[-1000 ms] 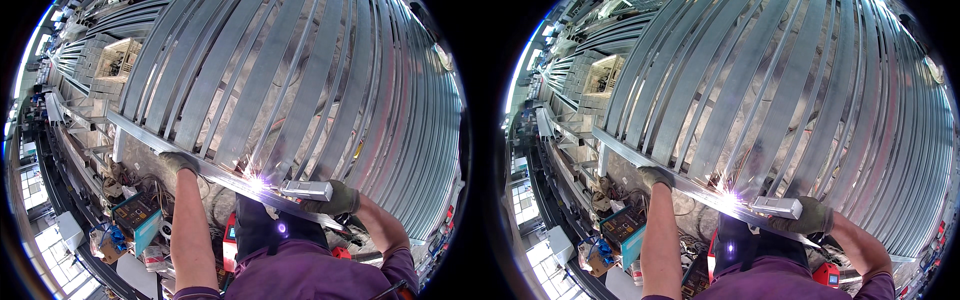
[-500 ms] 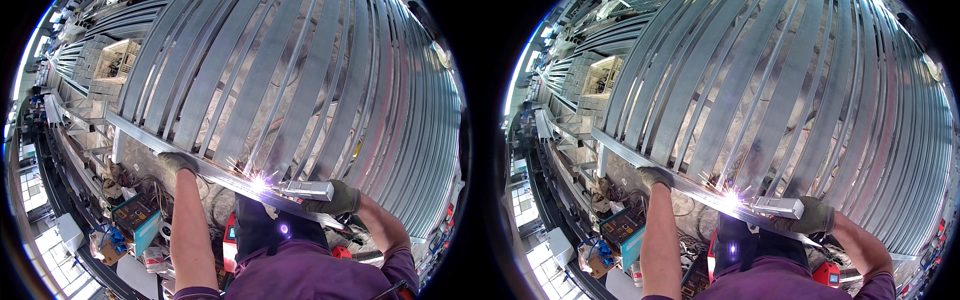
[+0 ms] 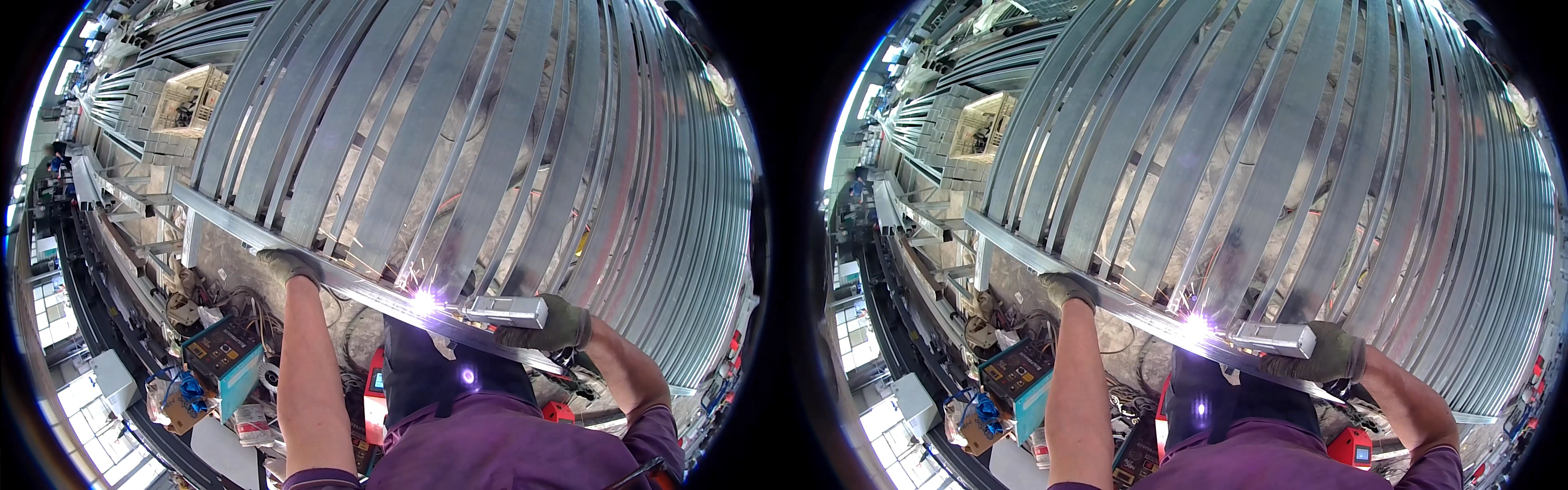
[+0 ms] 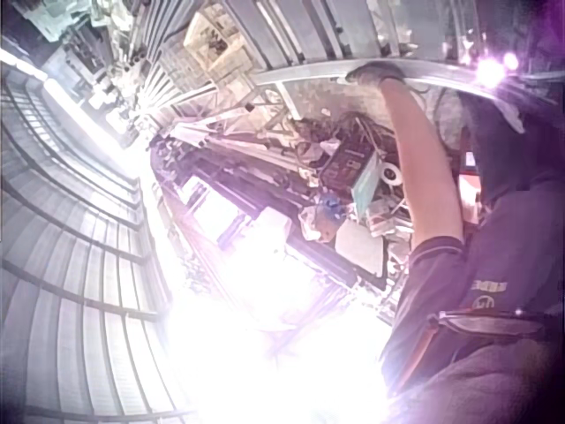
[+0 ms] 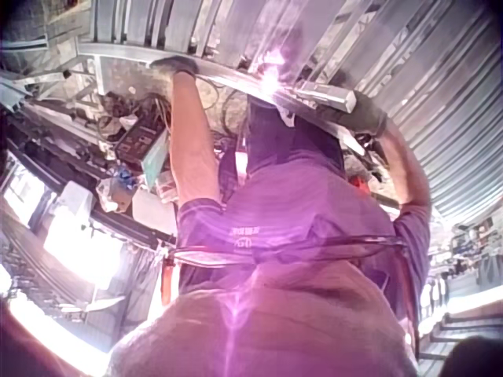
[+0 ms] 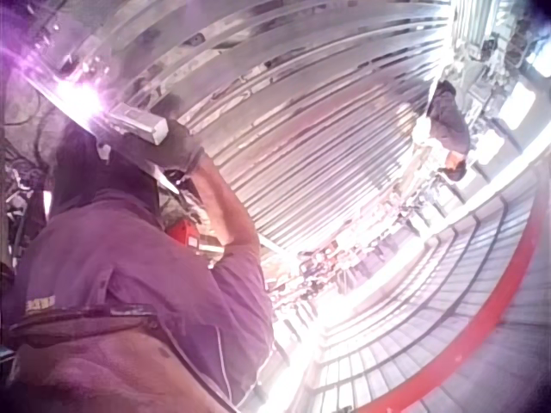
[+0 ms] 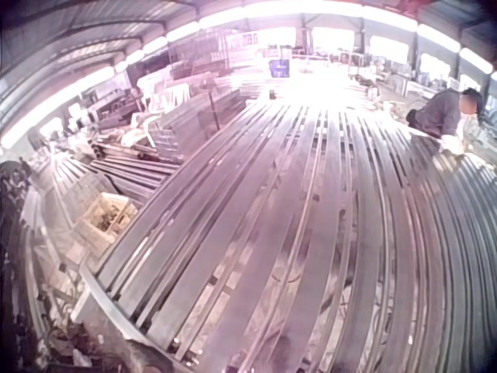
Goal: The person welds a metal frame using a handheld welding torch. They hold the frame with one hand and guide the torch along the seams with the other, creating sparks as they work.
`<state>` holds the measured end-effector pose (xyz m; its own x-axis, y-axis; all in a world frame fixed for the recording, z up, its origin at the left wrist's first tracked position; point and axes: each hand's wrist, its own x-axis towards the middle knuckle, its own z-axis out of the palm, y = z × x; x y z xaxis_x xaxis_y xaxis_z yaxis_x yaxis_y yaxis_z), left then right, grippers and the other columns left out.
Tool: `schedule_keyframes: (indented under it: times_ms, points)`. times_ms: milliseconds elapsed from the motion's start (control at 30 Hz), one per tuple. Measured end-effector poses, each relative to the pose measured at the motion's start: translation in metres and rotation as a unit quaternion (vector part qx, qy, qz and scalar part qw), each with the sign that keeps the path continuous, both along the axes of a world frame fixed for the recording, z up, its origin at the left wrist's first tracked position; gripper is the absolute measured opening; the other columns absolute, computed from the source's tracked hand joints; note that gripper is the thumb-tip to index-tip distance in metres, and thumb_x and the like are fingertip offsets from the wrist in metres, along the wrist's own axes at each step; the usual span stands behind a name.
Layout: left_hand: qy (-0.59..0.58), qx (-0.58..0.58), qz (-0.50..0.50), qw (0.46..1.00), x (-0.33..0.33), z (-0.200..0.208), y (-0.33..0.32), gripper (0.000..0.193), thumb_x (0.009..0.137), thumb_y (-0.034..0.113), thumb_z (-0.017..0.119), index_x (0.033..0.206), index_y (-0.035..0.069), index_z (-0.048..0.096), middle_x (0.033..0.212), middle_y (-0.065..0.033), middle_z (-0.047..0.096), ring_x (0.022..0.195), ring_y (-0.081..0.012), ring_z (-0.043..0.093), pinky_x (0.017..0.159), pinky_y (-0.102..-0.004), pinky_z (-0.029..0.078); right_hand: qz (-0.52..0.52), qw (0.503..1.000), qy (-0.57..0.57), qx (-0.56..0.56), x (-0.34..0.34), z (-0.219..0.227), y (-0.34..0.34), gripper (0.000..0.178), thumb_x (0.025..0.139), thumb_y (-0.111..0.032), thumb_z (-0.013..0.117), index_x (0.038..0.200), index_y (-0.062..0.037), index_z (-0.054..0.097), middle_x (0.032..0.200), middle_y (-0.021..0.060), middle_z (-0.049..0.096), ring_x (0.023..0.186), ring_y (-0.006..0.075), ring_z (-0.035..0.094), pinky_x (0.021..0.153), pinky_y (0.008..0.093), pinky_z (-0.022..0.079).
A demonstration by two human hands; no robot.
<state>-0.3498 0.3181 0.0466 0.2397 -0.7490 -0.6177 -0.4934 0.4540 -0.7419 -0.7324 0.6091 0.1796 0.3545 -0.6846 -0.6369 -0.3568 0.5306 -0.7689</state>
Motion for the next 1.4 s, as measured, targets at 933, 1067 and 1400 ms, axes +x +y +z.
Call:
schedule_keyframes:
  times_ms: [933, 1067, 1400]
  points:
    - [0.001, 0.008, -0.014, 1.0, 0.004, -0.007, -0.001, 0.067, 0.104, 0.053, 0.046, 0.155, 0.009, 0.054, 0.163, -0.0159, 0.048, 0.15, -0.0381, 0.045, 0.117, -0.0648, 0.032, -0.008, 1.0, 0.009, 0.017, -0.004, 0.005, 0.005, 0.062, 0.097, -0.049, 0.074, 0.144, -0.0105, 0.063, 0.124, 0.0171, 0.075, 0.113, 0.0301, 0.073, 0.098, 0.0368, 0.057]
    - [0.011, 0.008, -0.016, 1.0, 0.003, -0.006, -0.002, 0.067, 0.104, 0.053, 0.046, 0.155, 0.011, 0.055, 0.162, -0.0152, 0.049, 0.149, -0.0374, 0.046, 0.118, -0.0646, 0.032, -0.003, 1.0, 0.01, 0.01, -0.006, -0.006, 0.014, 0.061, 0.096, -0.048, 0.075, 0.144, -0.0122, 0.063, 0.123, 0.0166, 0.075, 0.112, 0.0296, 0.074, 0.097, 0.0366, 0.057]
    - [0.03, 0.018, 0.052, 0.998, -0.03, 0.041, 0.001, 0.069, 0.106, 0.043, 0.048, 0.158, -0.002, 0.043, 0.165, -0.0205, 0.042, 0.154, -0.0388, 0.039, 0.127, -0.0531, 0.025, 0.001, 1.0, 0.021, -0.017, -0.006, -0.013, 0.024, 0.062, 0.097, -0.052, 0.072, 0.146, -0.0149, 0.062, 0.123, 0.0159, 0.075, 0.111, 0.0324, 0.074, 0.096, 0.0379, 0.058]
